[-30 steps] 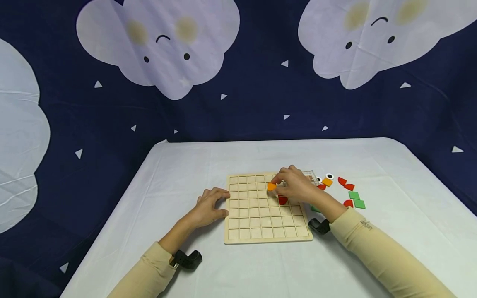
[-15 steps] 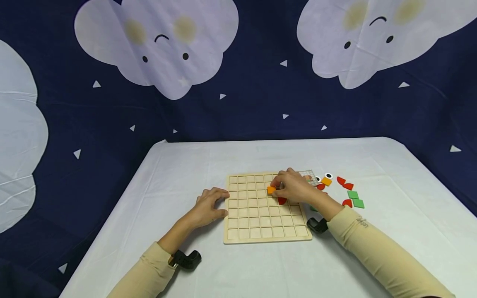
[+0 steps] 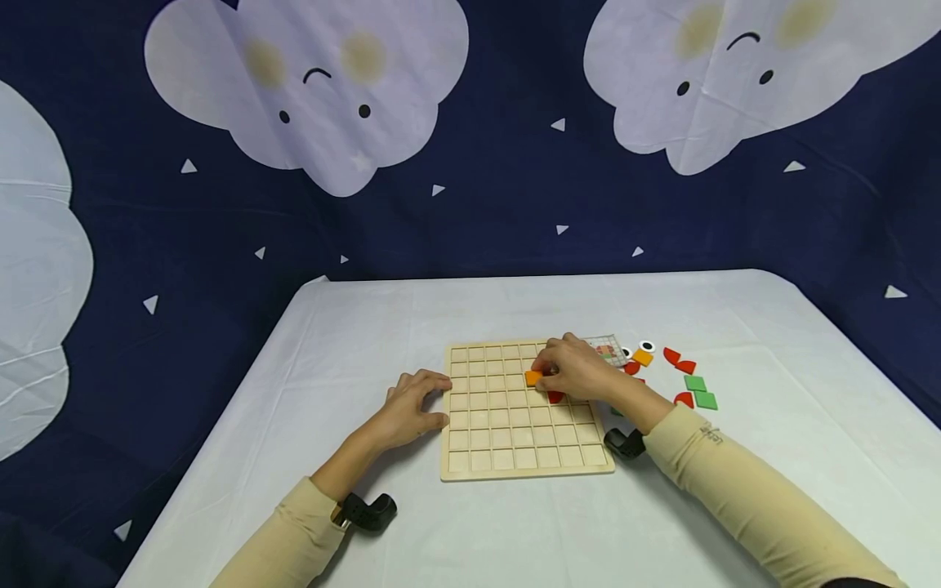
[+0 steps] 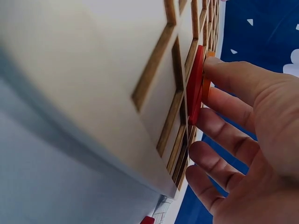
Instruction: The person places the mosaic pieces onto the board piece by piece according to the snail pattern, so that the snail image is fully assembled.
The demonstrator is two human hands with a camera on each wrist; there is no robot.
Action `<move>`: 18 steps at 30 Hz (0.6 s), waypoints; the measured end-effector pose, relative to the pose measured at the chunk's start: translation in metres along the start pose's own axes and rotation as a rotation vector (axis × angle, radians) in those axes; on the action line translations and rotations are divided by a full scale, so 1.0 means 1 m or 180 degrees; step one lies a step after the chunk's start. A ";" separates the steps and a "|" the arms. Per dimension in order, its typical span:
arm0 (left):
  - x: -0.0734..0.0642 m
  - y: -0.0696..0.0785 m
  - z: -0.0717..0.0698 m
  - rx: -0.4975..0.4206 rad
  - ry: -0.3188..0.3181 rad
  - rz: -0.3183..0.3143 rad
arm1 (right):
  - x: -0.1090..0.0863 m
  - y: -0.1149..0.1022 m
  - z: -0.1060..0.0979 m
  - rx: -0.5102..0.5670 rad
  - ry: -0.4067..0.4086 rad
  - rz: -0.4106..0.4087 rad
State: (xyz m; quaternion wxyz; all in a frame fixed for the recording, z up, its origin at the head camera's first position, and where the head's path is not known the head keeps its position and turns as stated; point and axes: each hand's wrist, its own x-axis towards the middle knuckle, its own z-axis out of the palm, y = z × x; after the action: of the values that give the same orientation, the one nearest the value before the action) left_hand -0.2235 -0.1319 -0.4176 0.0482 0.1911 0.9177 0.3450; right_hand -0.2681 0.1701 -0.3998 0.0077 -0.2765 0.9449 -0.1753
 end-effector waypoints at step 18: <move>-0.001 -0.001 -0.001 0.0003 -0.0009 0.0015 | -0.003 0.000 -0.006 0.0121 0.0082 0.0191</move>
State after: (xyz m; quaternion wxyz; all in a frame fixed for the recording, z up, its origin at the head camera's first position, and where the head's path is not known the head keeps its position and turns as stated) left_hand -0.2234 -0.1329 -0.4175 0.0487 0.1937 0.9173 0.3444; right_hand -0.2661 0.1737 -0.3940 0.0060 -0.2455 0.9493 -0.1965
